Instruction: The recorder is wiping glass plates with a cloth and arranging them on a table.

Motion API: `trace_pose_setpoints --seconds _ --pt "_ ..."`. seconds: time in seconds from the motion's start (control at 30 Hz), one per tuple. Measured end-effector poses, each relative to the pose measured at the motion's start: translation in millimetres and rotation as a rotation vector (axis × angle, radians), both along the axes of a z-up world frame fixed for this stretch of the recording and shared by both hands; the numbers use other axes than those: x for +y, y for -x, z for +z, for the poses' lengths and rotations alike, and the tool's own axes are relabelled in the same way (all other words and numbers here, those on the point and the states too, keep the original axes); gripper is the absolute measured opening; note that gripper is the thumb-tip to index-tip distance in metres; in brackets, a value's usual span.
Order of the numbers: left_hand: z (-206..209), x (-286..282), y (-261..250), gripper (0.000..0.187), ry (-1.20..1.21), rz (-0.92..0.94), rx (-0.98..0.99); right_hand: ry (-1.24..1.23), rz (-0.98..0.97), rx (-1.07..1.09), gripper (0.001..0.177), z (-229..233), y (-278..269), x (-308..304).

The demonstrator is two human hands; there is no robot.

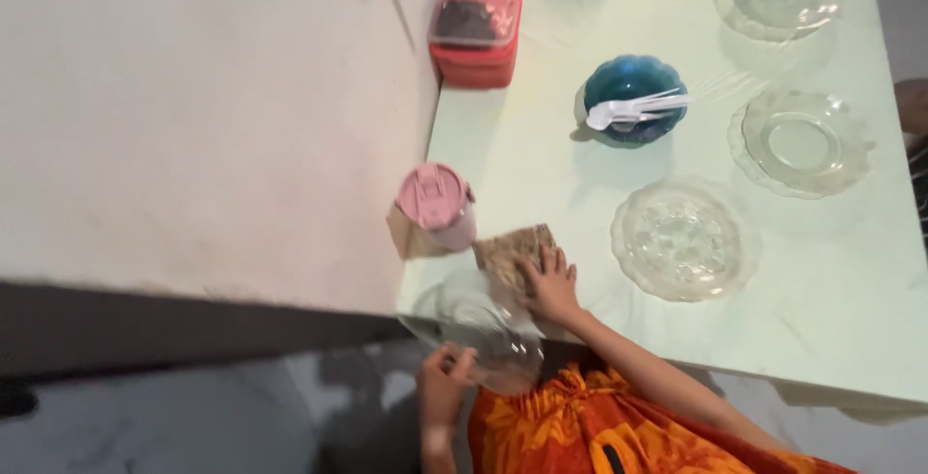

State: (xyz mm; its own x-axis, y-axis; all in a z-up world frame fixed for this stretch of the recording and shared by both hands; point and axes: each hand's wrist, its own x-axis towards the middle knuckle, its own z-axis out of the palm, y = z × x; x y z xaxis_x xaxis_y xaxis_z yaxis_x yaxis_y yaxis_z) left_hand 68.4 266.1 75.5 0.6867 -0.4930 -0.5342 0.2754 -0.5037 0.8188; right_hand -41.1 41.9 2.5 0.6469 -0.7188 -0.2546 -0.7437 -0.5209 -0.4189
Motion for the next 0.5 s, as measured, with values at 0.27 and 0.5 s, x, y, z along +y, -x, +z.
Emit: trace_pose_setpoints --seconds 0.27,0.5 --pt "-36 -37 -59 0.014 0.058 -0.42 0.12 -0.048 -0.325 -0.302 0.026 -40 36 -23" --pt "-63 -96 -75 0.016 0.111 -0.718 0.224 -0.212 -0.699 -0.697 0.02 -8 120 -5"
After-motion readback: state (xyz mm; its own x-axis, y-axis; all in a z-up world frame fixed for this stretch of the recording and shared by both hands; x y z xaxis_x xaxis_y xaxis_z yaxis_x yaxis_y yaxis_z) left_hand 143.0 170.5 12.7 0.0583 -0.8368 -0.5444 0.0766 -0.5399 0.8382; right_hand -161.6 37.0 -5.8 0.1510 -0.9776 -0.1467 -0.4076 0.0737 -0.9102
